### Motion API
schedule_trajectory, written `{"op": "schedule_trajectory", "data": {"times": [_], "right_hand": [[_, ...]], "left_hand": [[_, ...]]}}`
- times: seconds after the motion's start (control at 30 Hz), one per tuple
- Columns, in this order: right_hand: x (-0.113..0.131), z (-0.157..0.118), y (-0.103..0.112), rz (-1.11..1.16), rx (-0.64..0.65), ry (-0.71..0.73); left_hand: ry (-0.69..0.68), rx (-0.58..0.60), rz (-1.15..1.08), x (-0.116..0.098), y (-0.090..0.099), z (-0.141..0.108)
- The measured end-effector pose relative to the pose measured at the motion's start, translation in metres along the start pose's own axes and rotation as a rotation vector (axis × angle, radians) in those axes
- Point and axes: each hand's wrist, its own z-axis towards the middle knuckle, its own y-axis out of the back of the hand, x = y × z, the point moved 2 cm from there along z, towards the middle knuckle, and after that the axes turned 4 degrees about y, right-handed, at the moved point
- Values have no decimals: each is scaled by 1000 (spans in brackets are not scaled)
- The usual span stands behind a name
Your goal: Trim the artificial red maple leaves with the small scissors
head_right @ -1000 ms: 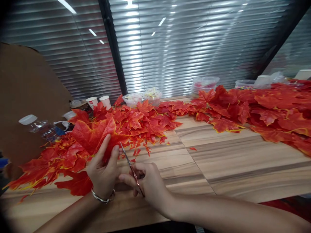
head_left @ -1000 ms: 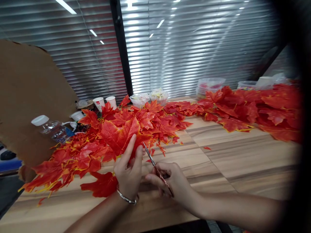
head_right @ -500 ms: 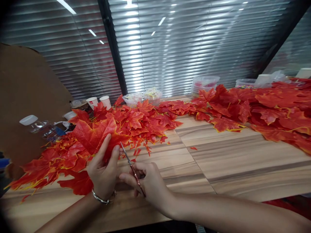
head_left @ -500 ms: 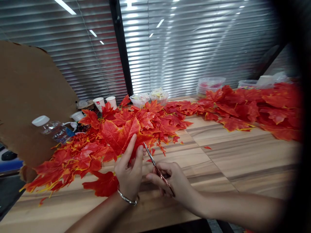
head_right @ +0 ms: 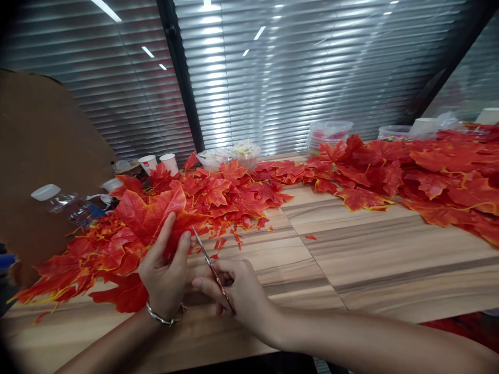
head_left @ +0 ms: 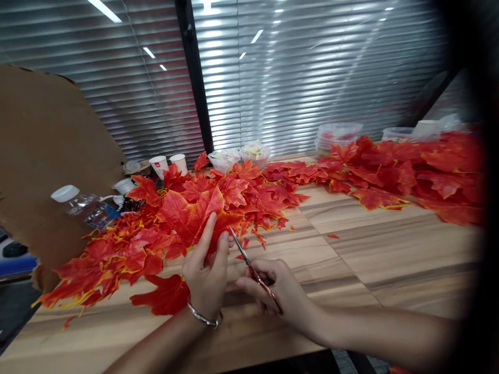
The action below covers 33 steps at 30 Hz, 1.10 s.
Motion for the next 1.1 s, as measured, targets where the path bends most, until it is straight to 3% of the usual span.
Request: {"op": "schedule_trajectory", "data": {"times": [0.7,1.1], "right_hand": [[3,2,2,10,33,-55],[2,1,3,39,56,14]], "left_hand": [[70,55,-148,-5,-1,10],[103,100,-165,-6,-1,9]]}}
